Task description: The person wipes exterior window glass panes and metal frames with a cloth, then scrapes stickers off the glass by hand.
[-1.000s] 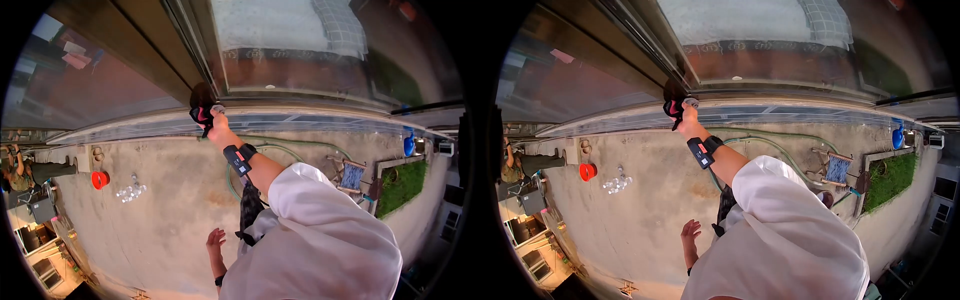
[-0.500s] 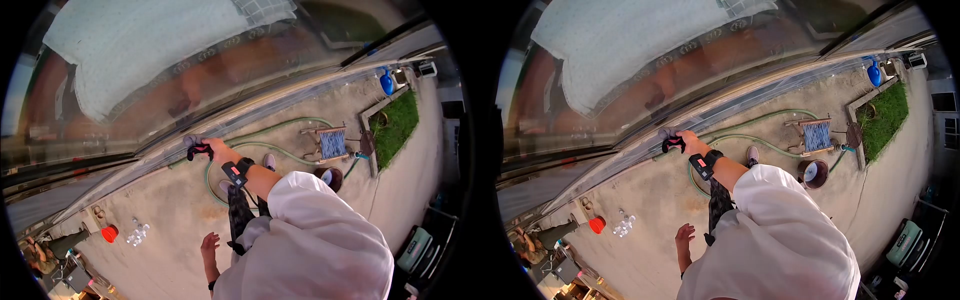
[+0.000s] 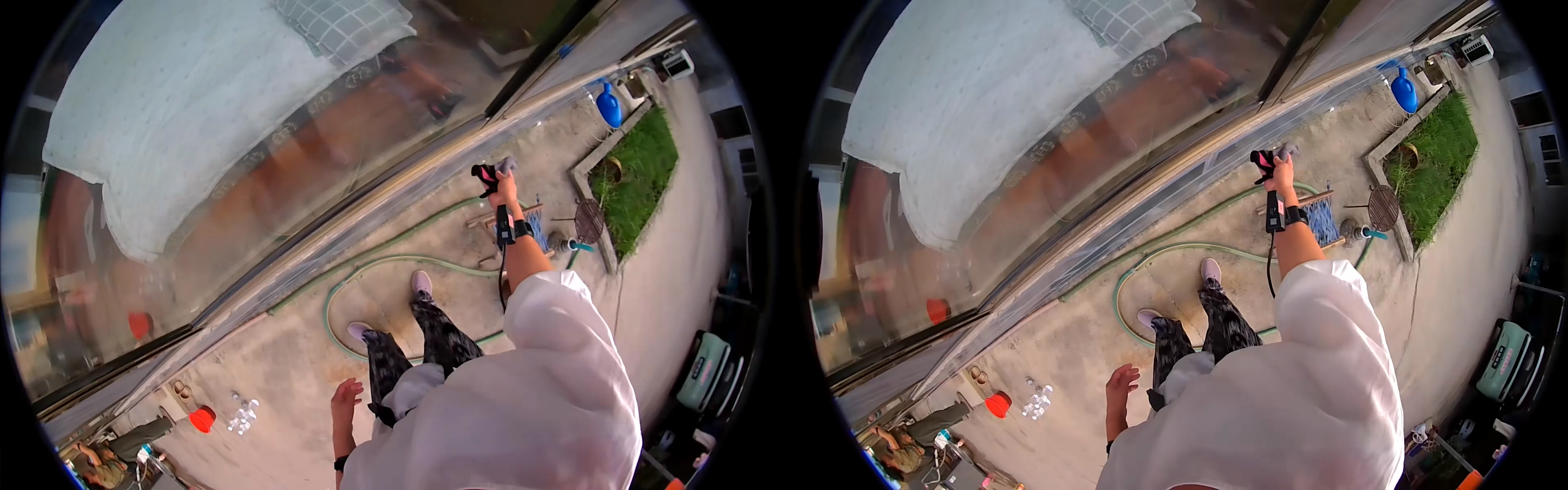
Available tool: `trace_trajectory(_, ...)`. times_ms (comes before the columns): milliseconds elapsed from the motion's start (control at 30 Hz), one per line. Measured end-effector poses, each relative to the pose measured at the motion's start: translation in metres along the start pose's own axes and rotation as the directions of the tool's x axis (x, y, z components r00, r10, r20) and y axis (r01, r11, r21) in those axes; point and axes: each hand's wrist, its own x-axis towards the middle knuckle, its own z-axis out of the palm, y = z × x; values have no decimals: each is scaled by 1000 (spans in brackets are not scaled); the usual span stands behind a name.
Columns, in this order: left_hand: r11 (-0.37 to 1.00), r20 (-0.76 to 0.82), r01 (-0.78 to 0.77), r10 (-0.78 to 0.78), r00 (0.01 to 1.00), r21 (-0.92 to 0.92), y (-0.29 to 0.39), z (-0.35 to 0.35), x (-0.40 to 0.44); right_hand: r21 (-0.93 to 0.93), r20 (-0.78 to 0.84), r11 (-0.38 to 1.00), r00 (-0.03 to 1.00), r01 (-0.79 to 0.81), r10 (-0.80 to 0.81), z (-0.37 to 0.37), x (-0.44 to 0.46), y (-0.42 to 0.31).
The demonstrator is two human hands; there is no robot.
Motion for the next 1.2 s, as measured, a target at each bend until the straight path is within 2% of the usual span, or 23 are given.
trace_trajectory(67,999,14,-32,32,999,11,3,6,4,-41,26,996,996,-84,85,54,-42,18)
trace_trajectory(100,998,27,-63,63,998,16,4,8,2,-54,139,990,981,-130,136,78,-64,38)
trace_trajectory(200,999,-17,-46,46,999,18,19,16,-5,62,71,967,968,-247,242,142,-156,111)
trace_trajectory(267,999,-52,-32,33,998,22,27,20,-13,29,232,887,867,-460,442,145,-201,140)
trace_trajectory(333,1000,-99,0,1,995,13,25,20,-23,74,140,811,811,-580,568,167,-226,118)
trace_trajectory(367,1000,-92,-11,9,996,-18,18,17,-27,178,132,792,811,-585,569,167,-213,110)
trace_trajectory(400,998,-86,-29,24,996,-52,12,13,-30,297,105,828,878,-476,467,152,-173,137)
trace_trajectory(467,998,-111,-4,-2,994,-58,6,8,-36,214,70,903,928,-372,366,141,-136,109)
trace_trajectory(500,998,-130,21,-29,991,-67,8,9,-39,158,-28,943,953,-293,301,144,-135,89)
trace_trajectory(533,996,-145,48,-59,988,-76,7,8,-40,214,-6,933,955,-288,296,136,-119,93)
trace_trajectory(567,995,-140,51,-62,988,-82,5,8,-37,162,-32,960,971,-227,235,145,-132,99)
trace_trajectory(633,999,-107,30,-34,994,-40,5,4,-29,141,-20,952,961,-271,277,166,-182,131)
trace_trajectory(667,999,-97,32,-35,995,-30,7,1,-24,167,24,911,925,-377,378,174,-210,151)
trace_trajectory(700,1000,-77,26,-26,997,-4,10,-2,-16,140,102,842,853,-521,511,180,-233,172)
trace_trajectory(733,1000,-58,20,-19,998,20,12,-5,-11,192,53,770,790,-608,611,195,-261,174)
trace_trajectory(767,999,-50,18,-17,999,31,13,-11,-10,179,172,718,740,-673,650,191,-267,200)
trace_trajectory(867,999,-65,-34,36,997,20,8,-34,-16,290,86,690,736,-663,671,189,-238,208)
trace_trajectory(933,1000,-101,4,-5,995,-17,-13,-57,-23,157,-24,858,867,-489,499,171,-198,184)
trace_trajectory(967,999,-112,44,-44,993,-6,-31,-70,-25,125,-70,934,936,-334,344,163,-177,168)
trace_trajectory(1000,996,-123,84,-83,989,3,-49,-81,-25,186,-140,925,922,-332,360,160,-160,146)
trace_trajectory(1067,987,-149,155,-148,978,33,-68,-89,-31,219,-122,912,918,-347,378,132,-109,145)
trace_trajectory(1133,978,-166,205,-196,966,44,-81,-93,-33,110,-158,963,952,-247,262,127,-101,150)
trace_trajectory(1200,975,-166,216,-205,965,50,-83,-90,-34,120,-150,929,919,-350,365,137,-127,197)
